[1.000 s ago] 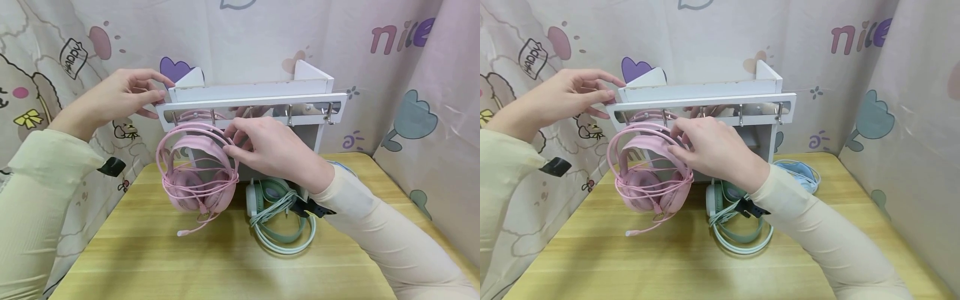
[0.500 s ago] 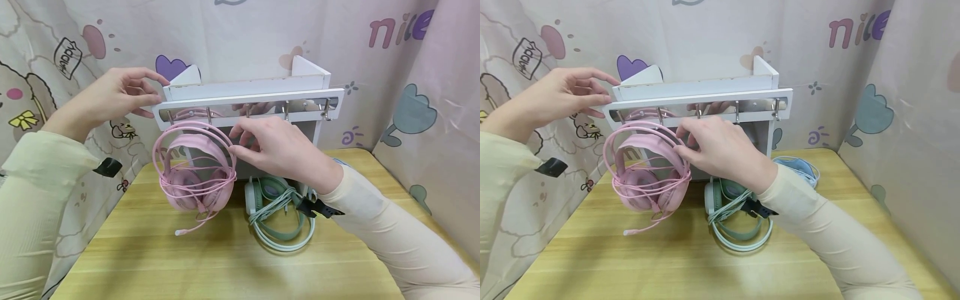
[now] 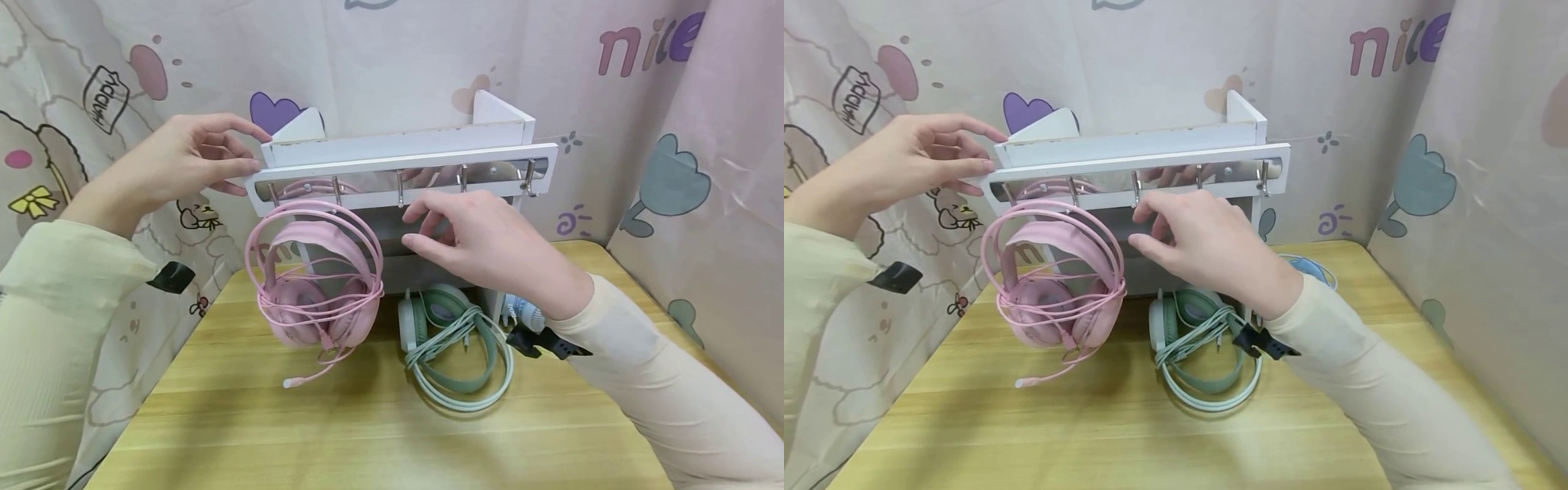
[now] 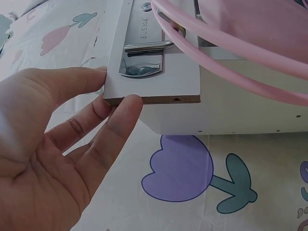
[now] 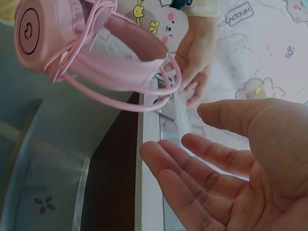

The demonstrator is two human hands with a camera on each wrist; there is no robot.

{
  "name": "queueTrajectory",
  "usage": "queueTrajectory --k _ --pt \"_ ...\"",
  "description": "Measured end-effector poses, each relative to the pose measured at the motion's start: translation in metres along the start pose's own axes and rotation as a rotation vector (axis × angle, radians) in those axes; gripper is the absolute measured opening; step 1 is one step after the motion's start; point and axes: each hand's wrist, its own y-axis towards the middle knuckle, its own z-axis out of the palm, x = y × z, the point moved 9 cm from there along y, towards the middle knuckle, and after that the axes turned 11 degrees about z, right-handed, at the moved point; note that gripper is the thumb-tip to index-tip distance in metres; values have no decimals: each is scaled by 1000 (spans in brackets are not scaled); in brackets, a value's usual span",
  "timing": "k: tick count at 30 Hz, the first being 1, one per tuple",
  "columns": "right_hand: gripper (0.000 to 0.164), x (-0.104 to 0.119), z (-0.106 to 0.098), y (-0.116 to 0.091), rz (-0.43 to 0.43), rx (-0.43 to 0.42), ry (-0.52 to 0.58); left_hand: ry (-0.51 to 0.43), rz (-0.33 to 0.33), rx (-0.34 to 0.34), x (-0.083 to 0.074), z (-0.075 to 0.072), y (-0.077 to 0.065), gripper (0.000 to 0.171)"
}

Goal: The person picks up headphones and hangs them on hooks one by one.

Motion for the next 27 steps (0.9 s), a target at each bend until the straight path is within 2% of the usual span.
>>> queueTrajectory --k 6,12,27 --pt "19 -26 0 -1 86 12 11 -18 7 -3 -1 -2 -2 48" --pt "19 -47 2 -6 141 21 4 -28 -22 -12 2 0 -2 52" --pt "28 -90 19 -35 233 122 -19 -35 -33 -42 3 2 1 51"
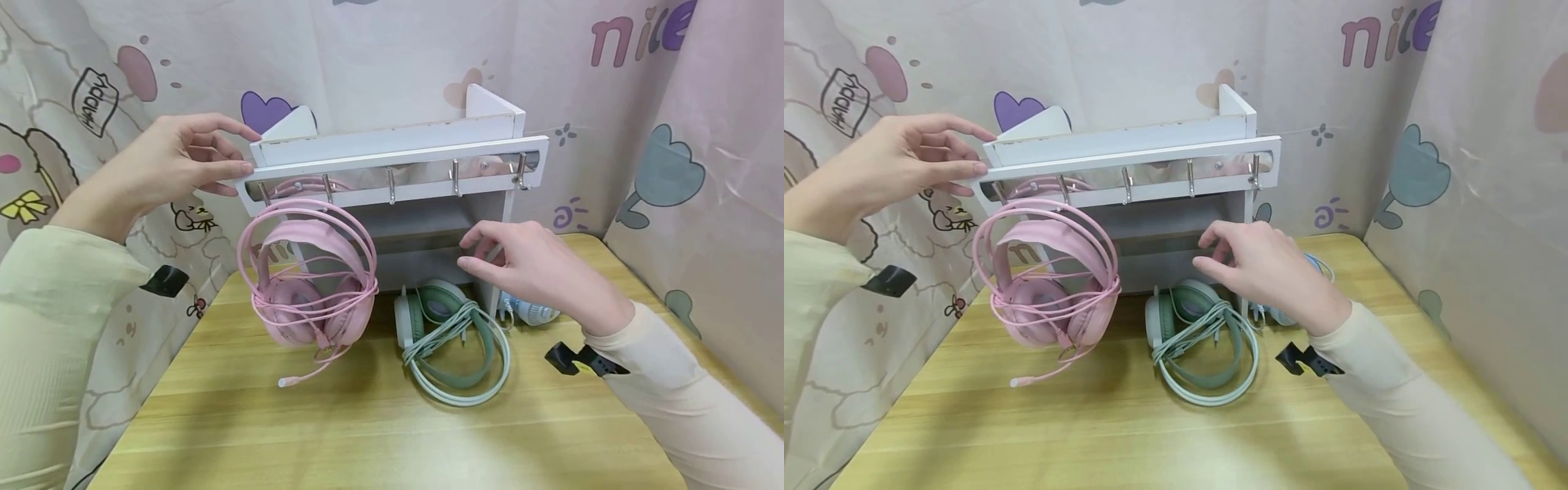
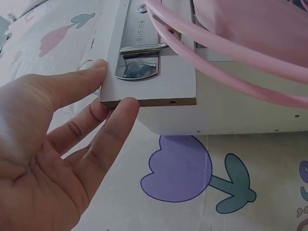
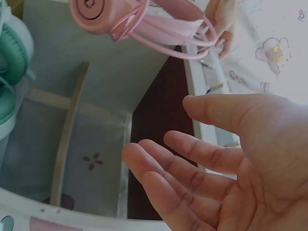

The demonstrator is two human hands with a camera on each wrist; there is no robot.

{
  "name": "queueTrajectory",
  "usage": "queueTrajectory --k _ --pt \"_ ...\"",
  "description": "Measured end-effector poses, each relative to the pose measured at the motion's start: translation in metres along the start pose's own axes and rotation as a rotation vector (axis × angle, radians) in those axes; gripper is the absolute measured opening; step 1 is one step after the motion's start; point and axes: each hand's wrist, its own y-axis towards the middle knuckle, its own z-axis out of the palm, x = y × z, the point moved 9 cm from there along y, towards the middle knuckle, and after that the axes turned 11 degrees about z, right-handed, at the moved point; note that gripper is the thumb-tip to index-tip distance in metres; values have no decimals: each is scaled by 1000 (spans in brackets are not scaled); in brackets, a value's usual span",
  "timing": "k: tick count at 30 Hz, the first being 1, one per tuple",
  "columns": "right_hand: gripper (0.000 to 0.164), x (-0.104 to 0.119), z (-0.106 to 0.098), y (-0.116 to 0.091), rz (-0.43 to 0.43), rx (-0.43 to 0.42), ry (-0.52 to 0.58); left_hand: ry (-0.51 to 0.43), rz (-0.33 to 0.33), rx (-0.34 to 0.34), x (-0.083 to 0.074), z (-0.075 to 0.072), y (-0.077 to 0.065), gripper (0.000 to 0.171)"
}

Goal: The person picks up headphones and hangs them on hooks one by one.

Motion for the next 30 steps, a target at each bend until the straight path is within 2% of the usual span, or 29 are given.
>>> queueTrajectory --k 6,14,18,24,30 --pt "35 -24 9 -4 43 22 -19 25 -33 -8 4 -1 -1 51" --pt "41 -56 27 -11 65 40 -42 12 -36 -12 5 0 0 52" --pt "39 -69 39 -15 64 45 -36 1 -32 -13 4 0 0 52" --pt "39 -89 60 -22 105 102 -16 -4 -14 -15 2 0 0 52" --pt "36 -102 77 -27 101 117 -19 -13 -9 -20 2 1 0 51"
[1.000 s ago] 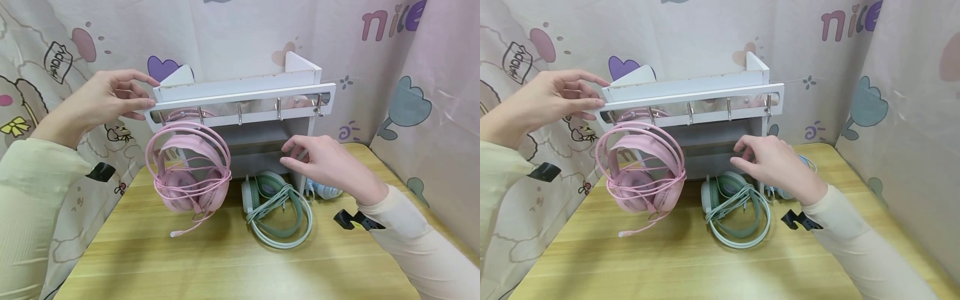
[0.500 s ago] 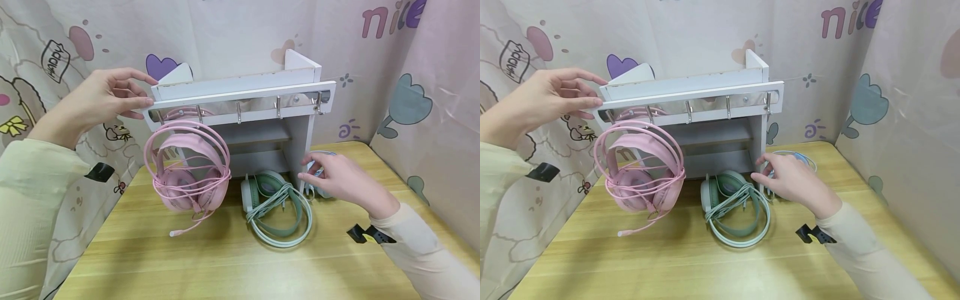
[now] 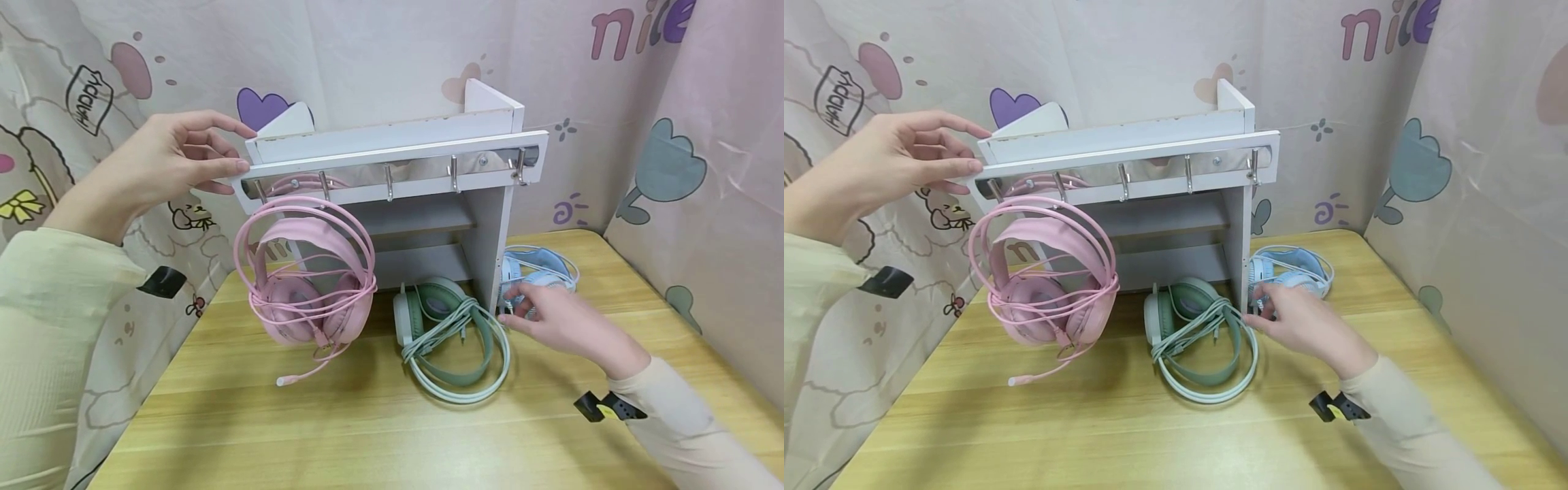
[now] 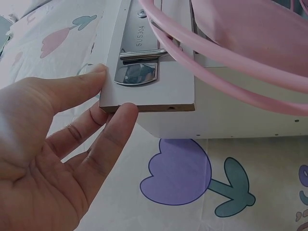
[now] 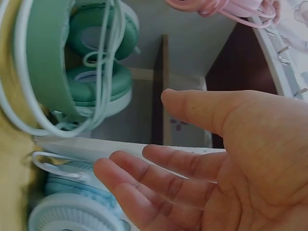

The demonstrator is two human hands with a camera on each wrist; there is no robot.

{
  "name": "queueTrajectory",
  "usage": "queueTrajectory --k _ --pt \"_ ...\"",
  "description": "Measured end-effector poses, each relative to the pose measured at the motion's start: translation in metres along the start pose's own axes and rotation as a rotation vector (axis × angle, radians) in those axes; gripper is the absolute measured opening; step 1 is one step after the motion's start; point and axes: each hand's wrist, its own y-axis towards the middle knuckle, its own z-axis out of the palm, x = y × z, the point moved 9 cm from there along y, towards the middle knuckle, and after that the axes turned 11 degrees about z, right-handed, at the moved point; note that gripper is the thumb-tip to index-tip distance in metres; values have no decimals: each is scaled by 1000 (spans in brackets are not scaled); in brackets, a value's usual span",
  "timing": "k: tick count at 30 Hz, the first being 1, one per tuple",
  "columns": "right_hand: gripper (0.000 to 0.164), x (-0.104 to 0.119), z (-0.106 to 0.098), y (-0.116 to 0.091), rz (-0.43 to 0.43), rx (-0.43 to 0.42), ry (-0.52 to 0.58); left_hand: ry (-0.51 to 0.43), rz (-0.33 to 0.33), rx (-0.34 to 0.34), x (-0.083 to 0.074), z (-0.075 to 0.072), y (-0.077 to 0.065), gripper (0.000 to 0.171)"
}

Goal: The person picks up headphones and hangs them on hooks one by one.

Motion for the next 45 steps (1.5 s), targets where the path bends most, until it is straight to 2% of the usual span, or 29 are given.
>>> queueTrajectory --k 3,7,15,20,29,45 --pt "36 -7 9 0 21 29 6 -1 -1 -3 1 0 0 51" --pt "44 -14 19 -1 54 71 11 -3 -9 -7 2 0 -1 52" --pt "50 -22 35 -3 60 106 11 -12 -18 -12 3 -1 -1 52" --pt "46 -24 42 -2 47 105 -3 16 -40 -14 3 -3 -1 51" --pt "42 -28 60 0 58 173 -21 19 -41 -19 4 -3 0 51" --pt "35 -31 71 2 48 197 21 9 -44 -20 5 -1 0 51"
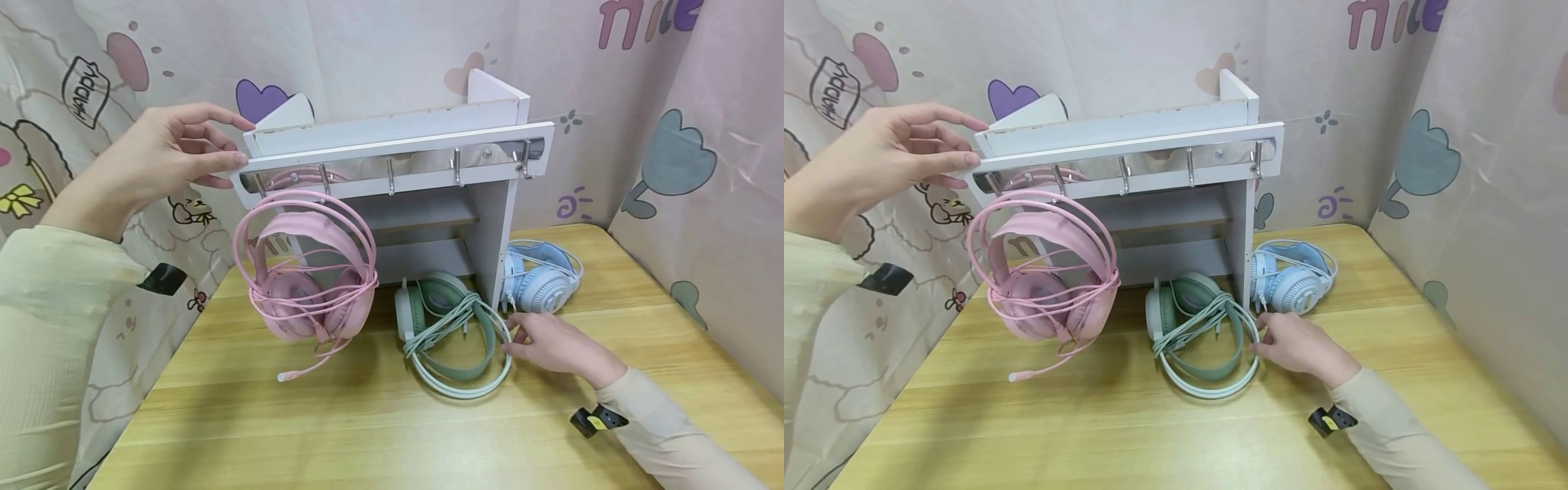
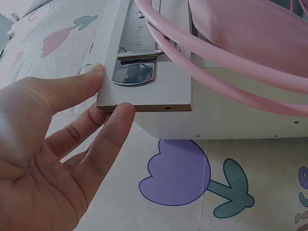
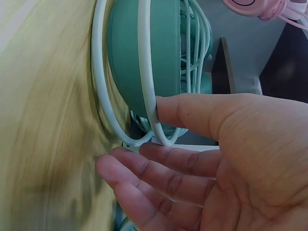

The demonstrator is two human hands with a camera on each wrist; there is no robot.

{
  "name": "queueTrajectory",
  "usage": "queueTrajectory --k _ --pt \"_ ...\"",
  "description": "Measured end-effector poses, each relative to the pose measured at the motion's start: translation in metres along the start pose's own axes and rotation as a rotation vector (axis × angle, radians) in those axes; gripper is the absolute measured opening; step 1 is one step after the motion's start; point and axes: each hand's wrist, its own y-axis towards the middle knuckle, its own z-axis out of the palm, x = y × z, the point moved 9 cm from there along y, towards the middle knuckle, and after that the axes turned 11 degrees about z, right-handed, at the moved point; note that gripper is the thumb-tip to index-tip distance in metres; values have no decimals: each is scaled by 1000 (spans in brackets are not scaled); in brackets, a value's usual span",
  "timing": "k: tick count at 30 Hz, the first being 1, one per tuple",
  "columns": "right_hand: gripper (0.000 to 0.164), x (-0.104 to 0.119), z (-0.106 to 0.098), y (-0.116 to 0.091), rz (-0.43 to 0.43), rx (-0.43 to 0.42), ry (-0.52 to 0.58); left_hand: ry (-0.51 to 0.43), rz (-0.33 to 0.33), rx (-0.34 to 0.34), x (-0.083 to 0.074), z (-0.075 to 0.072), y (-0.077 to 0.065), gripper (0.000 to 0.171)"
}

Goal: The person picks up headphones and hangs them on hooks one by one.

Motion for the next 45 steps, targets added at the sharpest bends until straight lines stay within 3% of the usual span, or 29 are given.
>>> queueTrajectory --k 23,45 --pt "19 2 0 4 -39 -32 1 25 8 8 0 0 -5 52" --pt "17 3 -2 16 -88 -60 -20 7 19 3 0 1 -3 52"
